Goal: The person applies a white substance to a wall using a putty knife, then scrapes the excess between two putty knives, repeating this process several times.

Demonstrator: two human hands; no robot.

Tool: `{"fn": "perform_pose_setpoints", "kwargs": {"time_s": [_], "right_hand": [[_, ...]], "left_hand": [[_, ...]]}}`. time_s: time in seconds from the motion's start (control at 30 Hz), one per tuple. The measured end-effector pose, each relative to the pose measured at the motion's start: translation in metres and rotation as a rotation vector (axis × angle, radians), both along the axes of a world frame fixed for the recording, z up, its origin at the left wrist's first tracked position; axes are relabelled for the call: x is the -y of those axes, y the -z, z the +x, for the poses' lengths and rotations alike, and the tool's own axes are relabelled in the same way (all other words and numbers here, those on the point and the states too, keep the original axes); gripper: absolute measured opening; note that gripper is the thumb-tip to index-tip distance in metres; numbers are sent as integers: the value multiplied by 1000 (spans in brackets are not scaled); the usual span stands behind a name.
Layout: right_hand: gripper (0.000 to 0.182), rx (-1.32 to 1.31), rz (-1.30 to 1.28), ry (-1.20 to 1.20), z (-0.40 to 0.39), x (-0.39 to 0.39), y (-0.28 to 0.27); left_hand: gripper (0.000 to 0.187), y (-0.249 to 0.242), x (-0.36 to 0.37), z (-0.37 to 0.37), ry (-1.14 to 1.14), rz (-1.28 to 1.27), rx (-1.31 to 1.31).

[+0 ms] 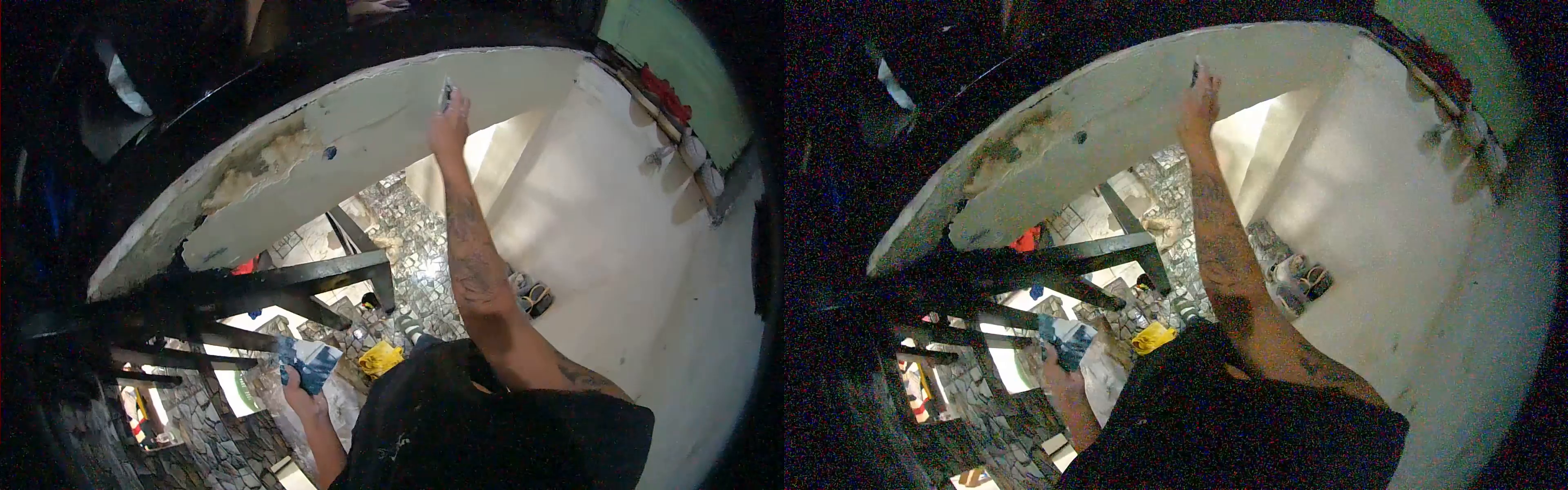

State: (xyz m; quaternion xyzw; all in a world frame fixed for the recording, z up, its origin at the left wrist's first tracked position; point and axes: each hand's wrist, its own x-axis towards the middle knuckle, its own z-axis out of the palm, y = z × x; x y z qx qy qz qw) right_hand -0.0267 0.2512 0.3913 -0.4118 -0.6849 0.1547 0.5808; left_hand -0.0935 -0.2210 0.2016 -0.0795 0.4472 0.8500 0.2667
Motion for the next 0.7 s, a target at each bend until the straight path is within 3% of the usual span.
{"fn": "perform_pose_setpoints", "kwargs": {"time_s": [0.1,0.3,0.4,0.5,0.6,0.7], "right_hand": [[58,36,30,147,-23,9,5],[66,32,99,69,-55,75,-11],[70,45,127,15,-71,112,-13],[74,59,146,-80,-84,151,-22],[70,17,97,-262,-94,192,-24],[62,-5,35,-646,-84,214,-22]], "left_hand": [[29,-2,-14,-1,26,84,5],[29,-26,-21,-5,35,-68,-69],[30,-15,-10,-11,31,-161,-65],[30,-14,-14,-7,16,-5,-13],[31,-27,-24,-3,38,-28,-51],[32,-68,-41,8,43,-109,-54]]}}
